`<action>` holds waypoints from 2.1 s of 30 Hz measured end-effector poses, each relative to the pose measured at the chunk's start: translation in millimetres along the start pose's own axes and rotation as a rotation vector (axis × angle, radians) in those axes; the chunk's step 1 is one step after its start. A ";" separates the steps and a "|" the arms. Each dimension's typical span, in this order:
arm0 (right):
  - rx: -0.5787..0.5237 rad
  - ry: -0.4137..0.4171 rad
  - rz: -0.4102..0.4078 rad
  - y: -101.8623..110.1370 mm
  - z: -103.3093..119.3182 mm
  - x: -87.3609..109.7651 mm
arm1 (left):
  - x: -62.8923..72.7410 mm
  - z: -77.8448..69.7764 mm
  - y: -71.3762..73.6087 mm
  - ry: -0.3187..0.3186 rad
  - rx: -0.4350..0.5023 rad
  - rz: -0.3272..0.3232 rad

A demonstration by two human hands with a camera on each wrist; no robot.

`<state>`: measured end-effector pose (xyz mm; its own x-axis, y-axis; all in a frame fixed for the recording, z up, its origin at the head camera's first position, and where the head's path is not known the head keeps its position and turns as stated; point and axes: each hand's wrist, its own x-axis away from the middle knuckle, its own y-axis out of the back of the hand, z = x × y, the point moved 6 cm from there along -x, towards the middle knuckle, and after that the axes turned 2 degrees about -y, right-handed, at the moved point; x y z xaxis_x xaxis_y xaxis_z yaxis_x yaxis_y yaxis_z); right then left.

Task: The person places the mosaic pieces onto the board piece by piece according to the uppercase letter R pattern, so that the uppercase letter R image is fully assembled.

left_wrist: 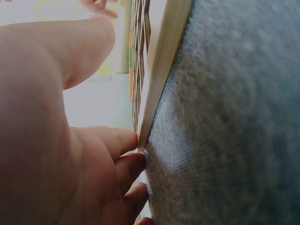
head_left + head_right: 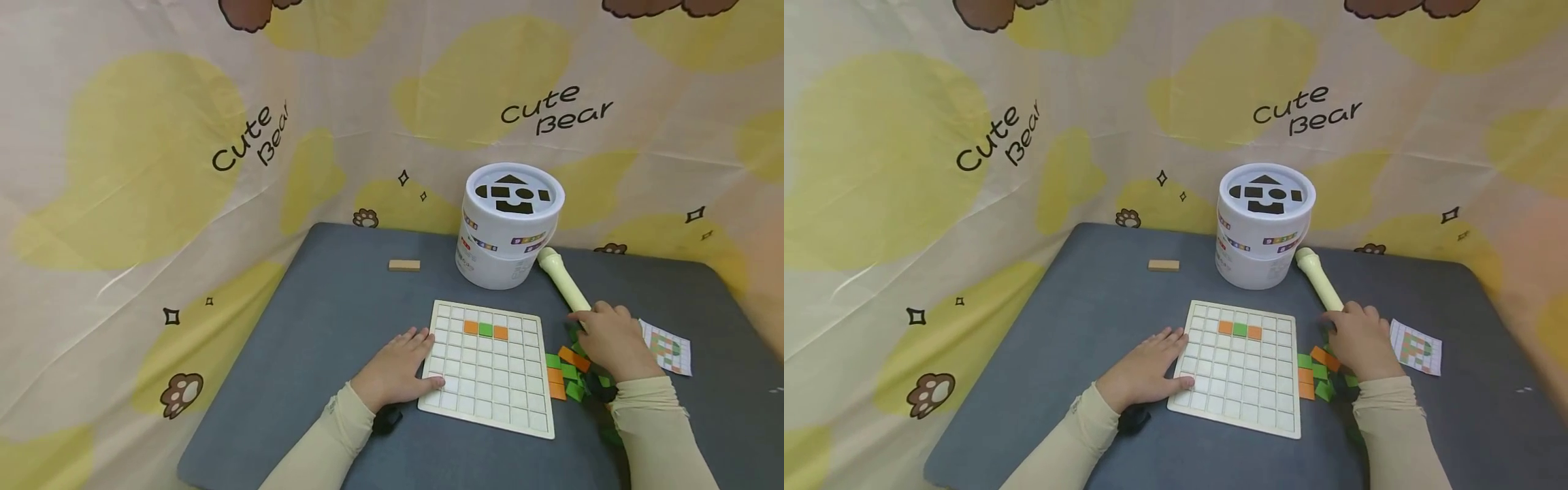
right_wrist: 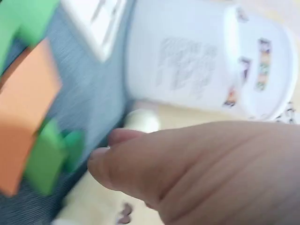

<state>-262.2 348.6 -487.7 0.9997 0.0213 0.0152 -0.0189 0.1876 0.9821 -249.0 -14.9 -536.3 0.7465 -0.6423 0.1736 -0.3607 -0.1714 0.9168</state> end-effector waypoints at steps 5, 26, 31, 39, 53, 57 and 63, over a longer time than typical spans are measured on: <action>-0.016 0.003 -0.001 -15.1 -7.6 -4.5 | 5.1 5.7 -1.2 0.012 0.001 -0.010; -0.167 0.030 0.046 -17.7 4.7 -10.4 | 8.2 6.1 -2.6 0.010 -0.004 -0.009; -0.416 0.046 0.067 -15.1 25.9 -9.9 | 3.3 3.0 -1.1 0.016 -0.016 0.000; -0.468 0.094 0.038 -24.9 56.0 -10.5 | 0.0 -2.2 0.7 0.006 -0.038 -0.014; -0.451 0.062 -0.016 -21.3 62.1 -11.2 | -3.4 -2.4 2.3 -0.005 -0.057 -0.021; -0.452 0.103 -0.017 -23.2 72.3 -13.4 | -3.9 -1.0 0.9 -0.006 -0.049 -0.028; -0.457 0.159 0.052 -33.6 81.0 -15.9 | -2.1 -0.6 0.8 0.000 -0.038 -0.022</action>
<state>-275.9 262.4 -505.7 0.9826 0.1856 -0.0017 -0.1108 0.5940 0.7968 -250.5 -13.2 -535.8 0.7540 -0.6388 0.1528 -0.3225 -0.1574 0.9334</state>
